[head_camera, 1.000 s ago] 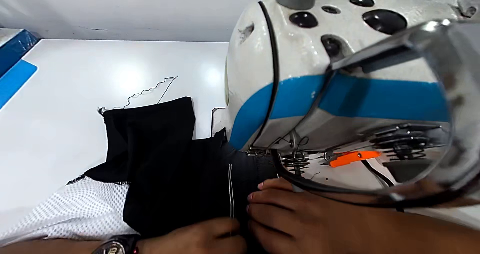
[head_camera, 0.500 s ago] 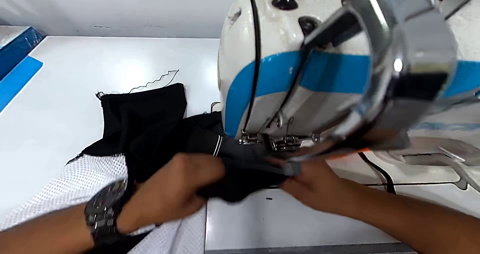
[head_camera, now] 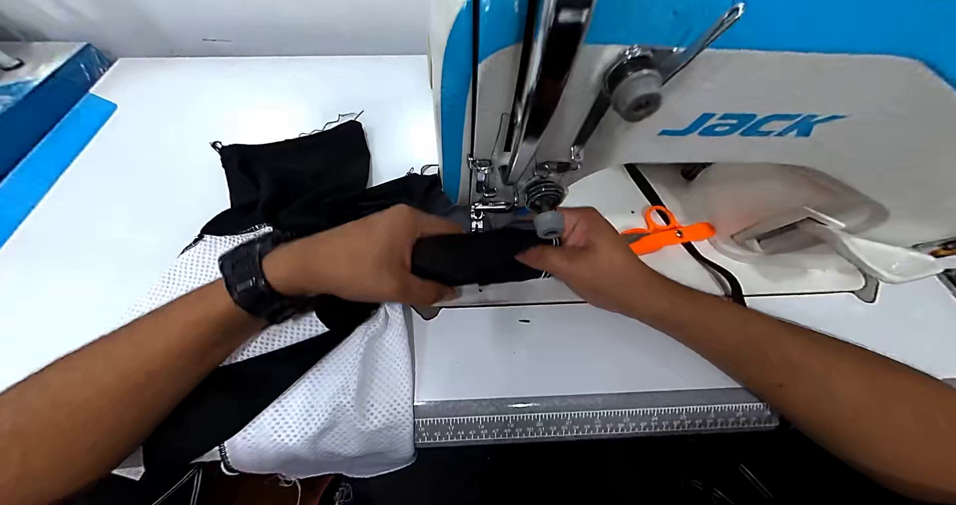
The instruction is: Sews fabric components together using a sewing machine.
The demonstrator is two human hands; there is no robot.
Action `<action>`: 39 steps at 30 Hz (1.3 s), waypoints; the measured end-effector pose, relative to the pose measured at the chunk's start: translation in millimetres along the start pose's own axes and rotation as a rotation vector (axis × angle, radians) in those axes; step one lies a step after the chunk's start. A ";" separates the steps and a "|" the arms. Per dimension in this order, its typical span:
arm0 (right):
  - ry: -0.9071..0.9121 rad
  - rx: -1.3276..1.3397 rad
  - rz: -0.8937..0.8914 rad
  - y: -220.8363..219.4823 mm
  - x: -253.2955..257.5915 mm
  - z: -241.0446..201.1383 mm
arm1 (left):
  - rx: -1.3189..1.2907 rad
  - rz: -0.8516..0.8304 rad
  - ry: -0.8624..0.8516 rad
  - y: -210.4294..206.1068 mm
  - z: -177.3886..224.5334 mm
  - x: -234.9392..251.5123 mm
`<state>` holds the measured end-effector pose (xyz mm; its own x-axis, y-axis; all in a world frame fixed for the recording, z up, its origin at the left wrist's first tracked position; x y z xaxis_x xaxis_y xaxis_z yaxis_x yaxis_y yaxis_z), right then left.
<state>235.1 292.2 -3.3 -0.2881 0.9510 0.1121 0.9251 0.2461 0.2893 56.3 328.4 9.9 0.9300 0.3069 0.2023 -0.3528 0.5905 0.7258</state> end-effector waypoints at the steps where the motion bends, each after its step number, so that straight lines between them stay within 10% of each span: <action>1: 0.156 -0.139 -0.072 -2.8 -5.7 -6.0 | 0.165 0.025 -0.097 -5.8 7.0 -3.2; 4: 0.613 -0.567 -0.237 -18.2 -30.6 -16.6 | 0.587 0.075 -0.411 -32.3 32.3 -17.7; 8: 0.793 -0.767 -0.251 -30.7 -51.8 -17.7 | 0.799 0.018 -0.379 -53.3 42.8 -27.2; 39: 0.629 -0.769 -0.190 -20.7 -21.6 0.4 | 0.868 0.141 -0.161 -29.2 7.1 -20.3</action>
<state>222.4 266.6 -12.1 -0.6976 0.5829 0.4166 0.5037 -0.0146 0.8638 48.4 299.6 -10.7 0.9100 0.1868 0.3700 -0.3235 -0.2379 0.9158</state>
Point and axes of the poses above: each hand's wrist, its own x-axis towards the middle knuckle, its own y-axis out of the back of the hand, z = x × y, the point moved 7 cm from there along x, towards the middle knuckle, and after that the axes turned 10 degrees about -y, right-handed, at the moved point
